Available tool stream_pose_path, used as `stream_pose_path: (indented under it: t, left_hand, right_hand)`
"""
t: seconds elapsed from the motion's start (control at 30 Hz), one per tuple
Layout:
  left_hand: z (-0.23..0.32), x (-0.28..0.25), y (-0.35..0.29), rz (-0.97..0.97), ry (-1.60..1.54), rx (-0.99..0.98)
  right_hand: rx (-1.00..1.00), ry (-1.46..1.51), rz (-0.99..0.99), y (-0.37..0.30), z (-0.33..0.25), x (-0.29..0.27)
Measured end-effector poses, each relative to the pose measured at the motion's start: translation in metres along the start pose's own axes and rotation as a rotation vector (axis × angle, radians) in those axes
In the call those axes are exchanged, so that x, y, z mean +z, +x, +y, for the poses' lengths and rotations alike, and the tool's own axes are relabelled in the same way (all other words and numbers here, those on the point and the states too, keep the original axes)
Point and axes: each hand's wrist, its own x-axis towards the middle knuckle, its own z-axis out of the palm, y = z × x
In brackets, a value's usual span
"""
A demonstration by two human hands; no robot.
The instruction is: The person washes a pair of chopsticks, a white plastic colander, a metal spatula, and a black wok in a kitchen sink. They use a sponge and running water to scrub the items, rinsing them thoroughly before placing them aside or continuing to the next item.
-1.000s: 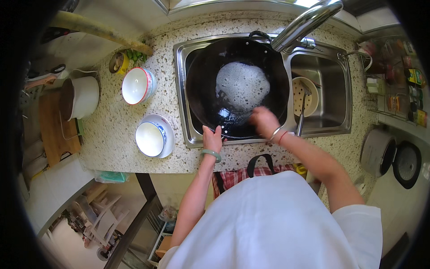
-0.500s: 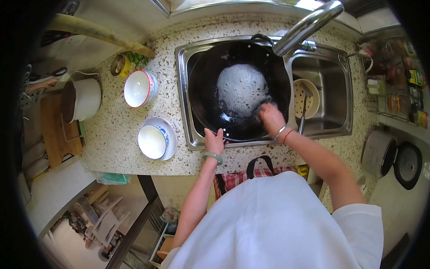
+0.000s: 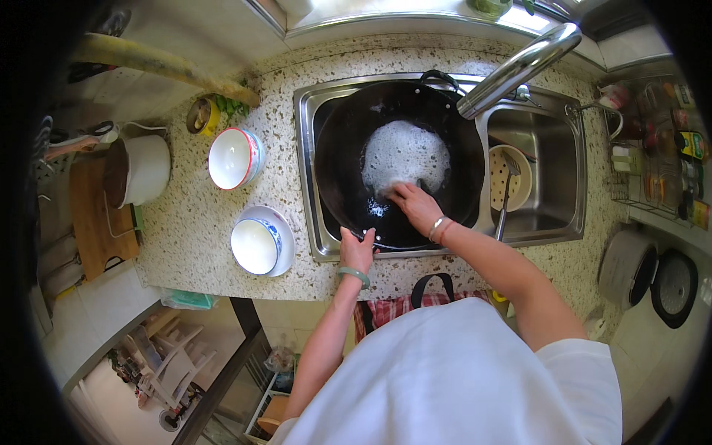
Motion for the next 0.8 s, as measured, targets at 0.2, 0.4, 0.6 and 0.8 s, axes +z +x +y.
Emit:
stream_pose_path:
  t: [0.2,0.4,0.6,0.8]
  left_hand:
    - [0.003,-0.002,-0.001,0.020,0.055,0.006]
    - [0.012,-0.003,-0.002,-0.010,0.069,0.002]
    - [0.006,-0.002,-0.001,-0.005,0.102,-0.019]
    - [0.003,0.000,0.000,0.013,0.143,-0.012]
  right_hand:
    - [-0.186,-0.371,0.030,0.052,0.048,-0.007]
    - [-0.226,-0.590,-0.049,0.092,0.079,-0.037]
    - [-0.259,-0.753,-0.145,0.101,0.097,-0.080]
    - [-0.215,-0.867,-0.133,0.079,0.132,-0.105]
